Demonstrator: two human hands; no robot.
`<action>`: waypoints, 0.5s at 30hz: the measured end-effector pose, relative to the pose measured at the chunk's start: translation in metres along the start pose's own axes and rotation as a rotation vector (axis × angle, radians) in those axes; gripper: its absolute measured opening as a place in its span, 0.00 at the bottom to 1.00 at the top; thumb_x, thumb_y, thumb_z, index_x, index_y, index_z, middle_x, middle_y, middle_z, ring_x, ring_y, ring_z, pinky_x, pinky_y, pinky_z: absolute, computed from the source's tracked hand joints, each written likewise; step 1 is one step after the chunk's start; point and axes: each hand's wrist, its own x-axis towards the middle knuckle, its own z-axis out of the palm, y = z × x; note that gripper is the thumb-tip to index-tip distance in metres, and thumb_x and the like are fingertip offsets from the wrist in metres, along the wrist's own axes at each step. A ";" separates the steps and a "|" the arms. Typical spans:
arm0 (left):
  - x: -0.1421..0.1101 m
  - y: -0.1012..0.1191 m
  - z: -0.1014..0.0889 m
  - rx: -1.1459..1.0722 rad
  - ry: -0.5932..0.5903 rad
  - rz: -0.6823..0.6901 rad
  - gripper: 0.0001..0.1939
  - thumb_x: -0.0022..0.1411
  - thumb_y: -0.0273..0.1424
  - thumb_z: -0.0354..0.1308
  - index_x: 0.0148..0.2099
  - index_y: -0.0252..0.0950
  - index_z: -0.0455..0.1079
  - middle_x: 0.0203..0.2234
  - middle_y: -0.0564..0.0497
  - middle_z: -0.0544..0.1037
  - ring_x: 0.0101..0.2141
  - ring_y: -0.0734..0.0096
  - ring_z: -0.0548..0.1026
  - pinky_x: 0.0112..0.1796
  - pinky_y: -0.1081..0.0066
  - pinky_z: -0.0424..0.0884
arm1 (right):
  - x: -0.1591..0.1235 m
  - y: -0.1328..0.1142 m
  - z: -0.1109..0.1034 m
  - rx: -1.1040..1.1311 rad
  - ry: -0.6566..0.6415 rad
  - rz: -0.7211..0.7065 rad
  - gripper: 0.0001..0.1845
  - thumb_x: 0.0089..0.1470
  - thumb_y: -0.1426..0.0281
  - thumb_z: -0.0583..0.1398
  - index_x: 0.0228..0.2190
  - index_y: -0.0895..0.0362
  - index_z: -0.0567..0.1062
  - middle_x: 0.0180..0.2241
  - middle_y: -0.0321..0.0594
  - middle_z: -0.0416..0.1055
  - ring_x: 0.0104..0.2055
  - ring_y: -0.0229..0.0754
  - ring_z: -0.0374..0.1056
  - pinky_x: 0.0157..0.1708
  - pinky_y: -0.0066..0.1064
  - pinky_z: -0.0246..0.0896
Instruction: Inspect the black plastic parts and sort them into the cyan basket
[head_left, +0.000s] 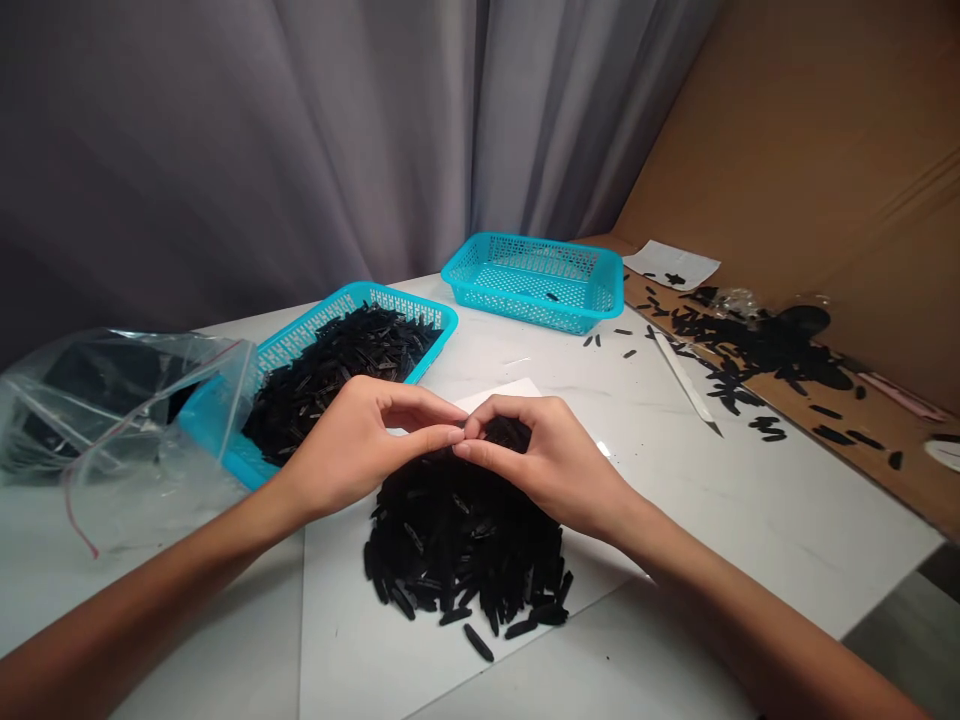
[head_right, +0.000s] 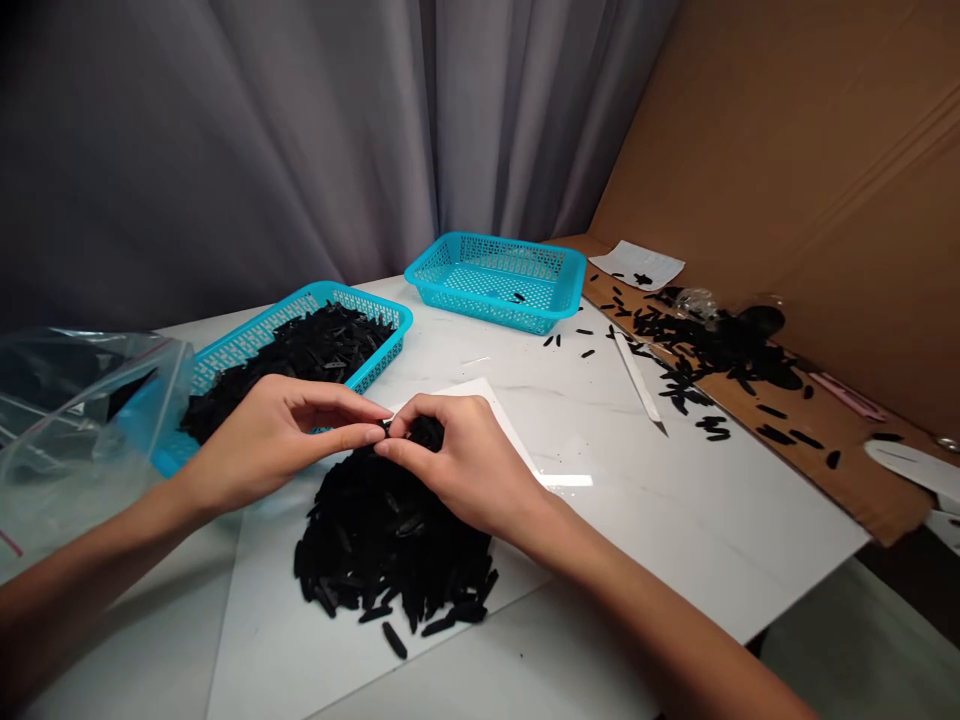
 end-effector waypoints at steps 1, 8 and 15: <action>0.000 0.000 0.000 -0.017 0.001 -0.013 0.06 0.59 0.34 0.68 0.39 0.41 0.84 0.34 0.51 0.86 0.37 0.62 0.83 0.41 0.70 0.79 | 0.000 0.000 0.000 0.007 0.002 -0.002 0.06 0.56 0.65 0.67 0.30 0.53 0.80 0.30 0.35 0.79 0.35 0.44 0.72 0.38 0.34 0.61; 0.003 -0.004 -0.003 -0.202 0.062 -0.059 0.04 0.55 0.32 0.71 0.35 0.40 0.83 0.29 0.53 0.84 0.34 0.68 0.82 0.37 0.76 0.78 | 0.002 0.000 0.001 0.197 0.035 0.062 0.10 0.56 0.61 0.65 0.30 0.55 0.80 0.30 0.37 0.75 0.26 0.38 0.65 0.26 0.29 0.62; 0.001 -0.005 0.002 -0.236 0.123 -0.046 0.05 0.56 0.33 0.71 0.36 0.39 0.83 0.29 0.53 0.83 0.33 0.71 0.81 0.34 0.78 0.77 | 0.000 0.002 0.005 0.308 0.044 0.095 0.12 0.57 0.59 0.65 0.33 0.56 0.82 0.28 0.36 0.71 0.24 0.35 0.60 0.21 0.26 0.61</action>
